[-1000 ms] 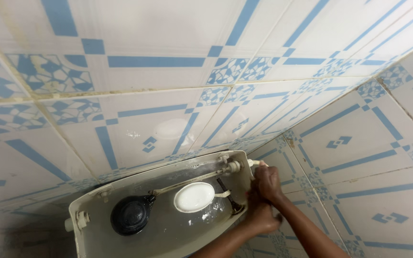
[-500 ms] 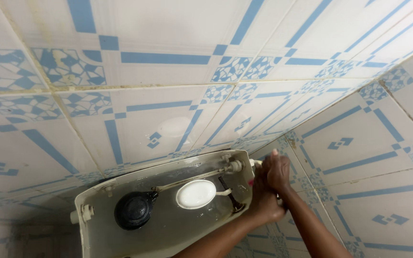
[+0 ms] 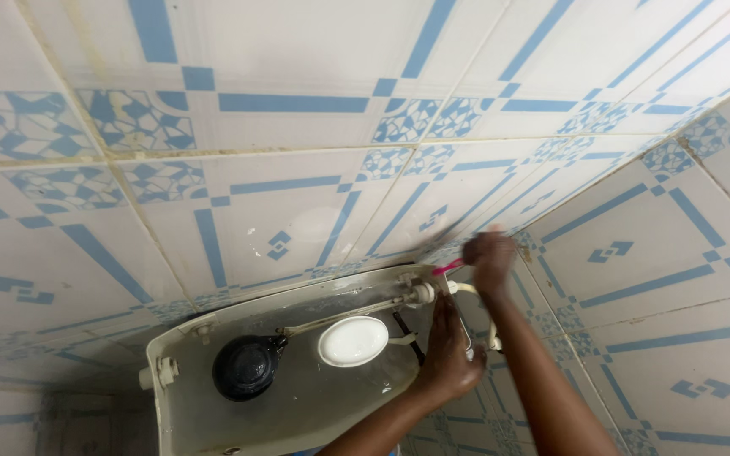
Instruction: The person scrubs the interior of a toilet cistern using a pink toothbrush and soapy water from a blue basin. They repeatedly dip the brush into the basin and scrub various parts of the tank, including the sides, the flush valve, and the fill valve.
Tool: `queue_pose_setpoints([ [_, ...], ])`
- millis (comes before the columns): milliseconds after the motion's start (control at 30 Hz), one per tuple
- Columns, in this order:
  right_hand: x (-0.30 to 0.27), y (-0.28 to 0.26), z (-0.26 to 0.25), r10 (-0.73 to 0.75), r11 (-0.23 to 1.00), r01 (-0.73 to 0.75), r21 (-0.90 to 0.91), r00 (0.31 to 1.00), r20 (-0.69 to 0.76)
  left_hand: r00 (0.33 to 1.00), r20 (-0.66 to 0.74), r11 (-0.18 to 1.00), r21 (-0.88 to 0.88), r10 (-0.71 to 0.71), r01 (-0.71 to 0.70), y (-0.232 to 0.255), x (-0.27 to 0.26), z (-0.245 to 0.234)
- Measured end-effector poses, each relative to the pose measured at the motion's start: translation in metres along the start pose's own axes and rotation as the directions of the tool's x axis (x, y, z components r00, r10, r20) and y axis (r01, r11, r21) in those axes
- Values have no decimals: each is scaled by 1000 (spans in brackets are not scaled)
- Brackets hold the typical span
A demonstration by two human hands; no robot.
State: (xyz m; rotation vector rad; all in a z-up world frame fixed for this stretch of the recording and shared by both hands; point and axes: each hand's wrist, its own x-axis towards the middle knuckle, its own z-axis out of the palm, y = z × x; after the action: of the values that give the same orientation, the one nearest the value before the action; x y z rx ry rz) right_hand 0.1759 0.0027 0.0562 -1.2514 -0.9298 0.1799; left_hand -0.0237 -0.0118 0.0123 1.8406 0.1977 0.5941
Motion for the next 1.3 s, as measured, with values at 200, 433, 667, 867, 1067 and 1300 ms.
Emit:
queue_pose_setpoints([
  [200, -11, 37, 11, -56, 993, 65, -102, 995, 84, 994, 92, 995, -85, -54, 61, 0, -26, -37],
  [433, -8, 41, 5, -13, 981, 1, -192, 998, -60, 997, -8, 986, -148, -74, 72, -6, -20, -44],
  [667, -23, 27, 20, 57, 998, -62, -22, 983, -172, 981, 40, 965, -179, -190, 194, 6, -30, -60],
  [867, -3, 20, 23, -152, 987, 154, 37, 986, -66, 976, 33, 954, -208, -214, 217, 3, -18, -71],
  [1067, 11, 33, 25, 11, 965, 63, 256, 961, -277, 965, 27, 914, -312, -263, 258, -3, -6, -46],
  [1300, -4, 29, 25, -30, 926, 234, 298, 830, -558, 946, -16, 889, -348, -324, 298, -8, -20, -27],
])
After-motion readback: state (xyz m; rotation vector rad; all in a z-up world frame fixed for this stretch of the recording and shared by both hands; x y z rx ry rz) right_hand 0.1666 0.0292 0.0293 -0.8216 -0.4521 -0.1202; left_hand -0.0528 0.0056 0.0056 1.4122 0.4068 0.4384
